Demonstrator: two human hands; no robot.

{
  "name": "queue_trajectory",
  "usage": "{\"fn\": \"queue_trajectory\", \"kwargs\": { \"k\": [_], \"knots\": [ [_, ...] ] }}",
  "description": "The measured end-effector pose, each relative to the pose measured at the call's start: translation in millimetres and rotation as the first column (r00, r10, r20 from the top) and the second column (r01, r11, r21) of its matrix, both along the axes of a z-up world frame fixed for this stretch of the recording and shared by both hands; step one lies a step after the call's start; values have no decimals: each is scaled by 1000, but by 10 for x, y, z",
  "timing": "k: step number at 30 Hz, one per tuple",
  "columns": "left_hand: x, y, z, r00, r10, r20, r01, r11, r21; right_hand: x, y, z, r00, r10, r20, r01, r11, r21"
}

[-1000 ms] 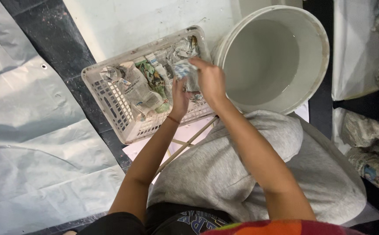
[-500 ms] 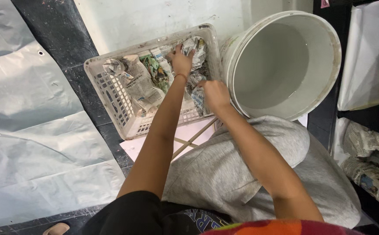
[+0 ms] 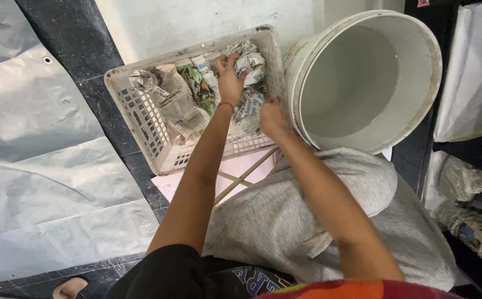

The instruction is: The person repeatedly picks up small items from a white plastic basket, wraps each one in newspaper, and places the wrapped bundle onto a nearby shelf. The process is repeated for multiple items.

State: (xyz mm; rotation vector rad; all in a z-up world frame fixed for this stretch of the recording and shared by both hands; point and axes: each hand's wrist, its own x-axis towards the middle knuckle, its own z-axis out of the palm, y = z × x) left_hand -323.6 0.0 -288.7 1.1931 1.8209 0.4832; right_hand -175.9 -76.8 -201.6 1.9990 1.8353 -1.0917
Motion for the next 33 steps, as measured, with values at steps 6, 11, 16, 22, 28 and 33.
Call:
{"fn": "queue_trajectory", "kwargs": {
  "k": [6,11,16,22,28,33],
  "knots": [
    [-49,192,142,973,-224,-63,231,960,155,-153,-136,-722,999,-37,-8,33,943,-331],
    [37,158,221,900,-269,-343,354,910,216,-116,-123,-701,992,-117,46,124,967,-224],
    [41,35,35,943,-258,-213,319,882,347,9,-42,-647,986,-165,18,165,960,-225],
    [-431,42,-91,823,185,538,-94,977,-193,31,78,-604,942,-242,-233,241,970,-36],
    [-1027,-23,362,311,550,775,-186,835,-518,-203,334,-550,522,-806,-280,717,592,-368],
    [-948,20,610,491,389,780,-47,906,-422,-486,511,-1087,-115,-785,-609,917,151,-368]
  ]
}}
